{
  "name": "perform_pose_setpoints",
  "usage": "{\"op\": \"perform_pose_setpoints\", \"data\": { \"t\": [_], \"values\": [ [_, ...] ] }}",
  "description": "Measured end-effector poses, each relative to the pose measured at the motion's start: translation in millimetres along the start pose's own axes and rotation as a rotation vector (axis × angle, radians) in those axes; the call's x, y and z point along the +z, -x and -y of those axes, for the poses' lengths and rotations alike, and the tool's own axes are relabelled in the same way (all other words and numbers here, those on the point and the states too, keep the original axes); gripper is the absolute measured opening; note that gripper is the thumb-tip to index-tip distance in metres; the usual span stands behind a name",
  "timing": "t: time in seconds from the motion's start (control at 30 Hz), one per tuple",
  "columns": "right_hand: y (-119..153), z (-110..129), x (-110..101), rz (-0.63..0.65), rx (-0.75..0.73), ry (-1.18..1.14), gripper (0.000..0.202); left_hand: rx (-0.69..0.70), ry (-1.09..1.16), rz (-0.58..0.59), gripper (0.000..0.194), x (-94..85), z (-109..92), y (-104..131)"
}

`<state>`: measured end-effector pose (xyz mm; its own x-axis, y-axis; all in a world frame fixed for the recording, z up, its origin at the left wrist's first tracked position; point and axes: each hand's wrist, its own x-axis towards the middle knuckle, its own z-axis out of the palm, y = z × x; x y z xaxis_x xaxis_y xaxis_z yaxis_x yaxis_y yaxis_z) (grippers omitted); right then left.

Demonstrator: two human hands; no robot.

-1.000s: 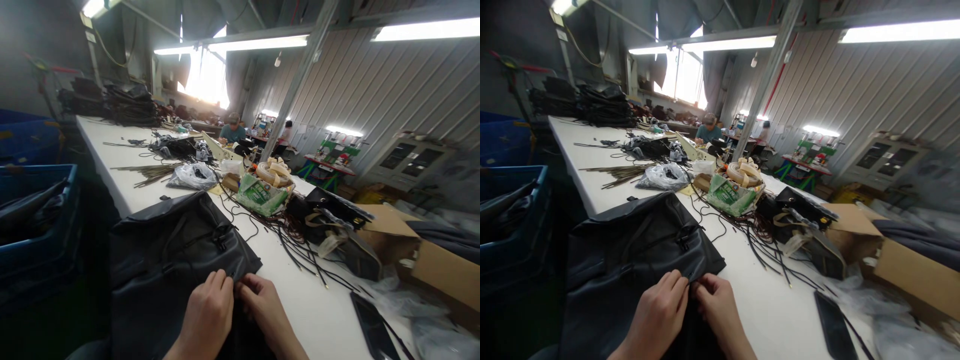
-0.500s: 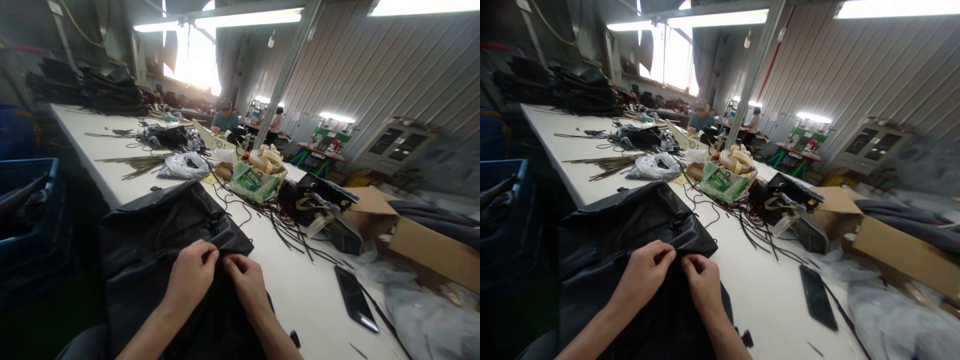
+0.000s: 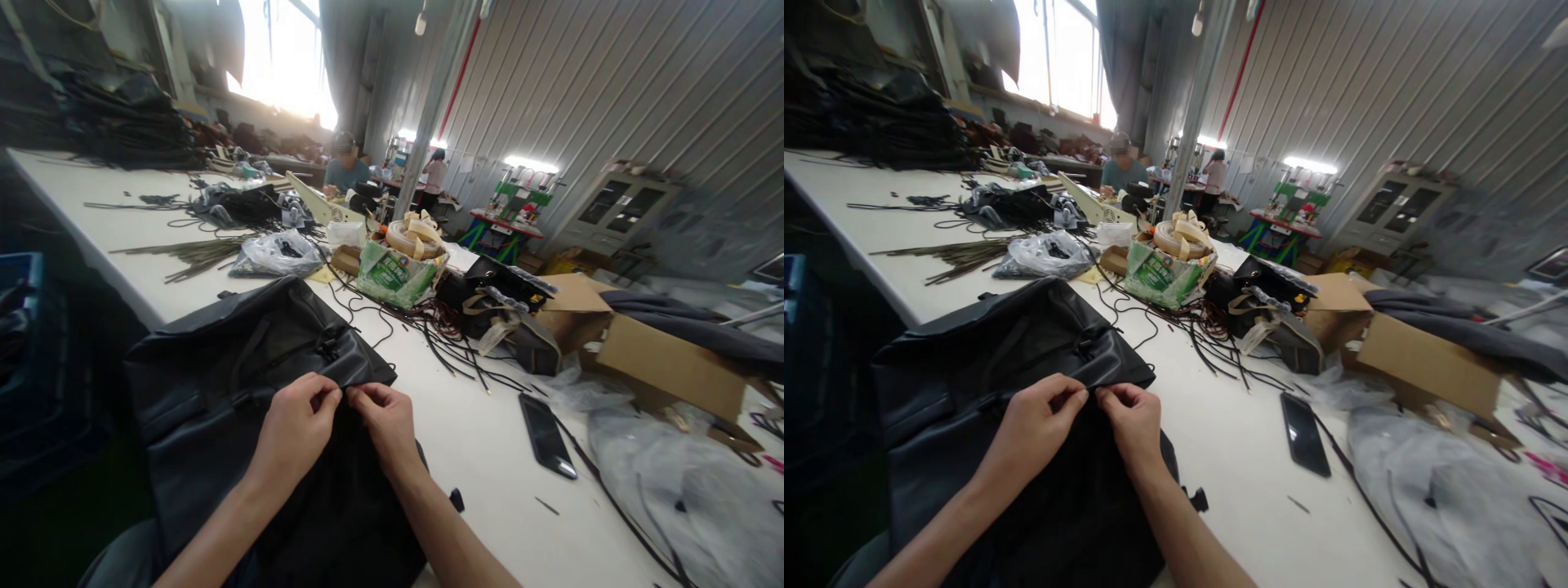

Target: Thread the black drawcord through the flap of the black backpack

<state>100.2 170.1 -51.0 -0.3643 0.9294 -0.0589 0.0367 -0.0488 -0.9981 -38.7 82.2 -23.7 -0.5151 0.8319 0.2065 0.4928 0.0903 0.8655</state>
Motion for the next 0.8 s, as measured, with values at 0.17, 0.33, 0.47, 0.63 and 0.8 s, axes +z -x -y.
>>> {"op": "perform_pose_setpoints", "data": {
  "t": [0.17, 0.33, 0.47, 0.63, 0.8],
  "values": [
    [1.5, 0.2, 0.5, -0.001, -0.002, 0.001, 0.03, -0.004, 0.014, 0.0, 0.02, -0.4, 0.0, 0.4],
    [1.0, 1.4, 3.1, -0.001, -0.013, -0.003, 0.027, -0.021, 0.033, 0.001, 0.019, -2.5, -0.9, -0.9],
    [0.1, -1.6, 6.0, -0.009, -0.012, -0.008, 0.022, 0.006, 0.014, -0.009, 0.017, 2.2, -0.1, 3.7],
    [2.5, -4.6, 2.8, 0.038, -0.011, -0.005, 0.028, 0.034, -0.016, 0.018, 0.024, 2.1, 2.9, 5.4],
    [1.8, -7.2, -3.3, 0.082, -0.029, 0.022, 0.03, 0.043, -0.054, 0.096, 0.034, -1.3, 10.5, -14.7]
  ]
}}
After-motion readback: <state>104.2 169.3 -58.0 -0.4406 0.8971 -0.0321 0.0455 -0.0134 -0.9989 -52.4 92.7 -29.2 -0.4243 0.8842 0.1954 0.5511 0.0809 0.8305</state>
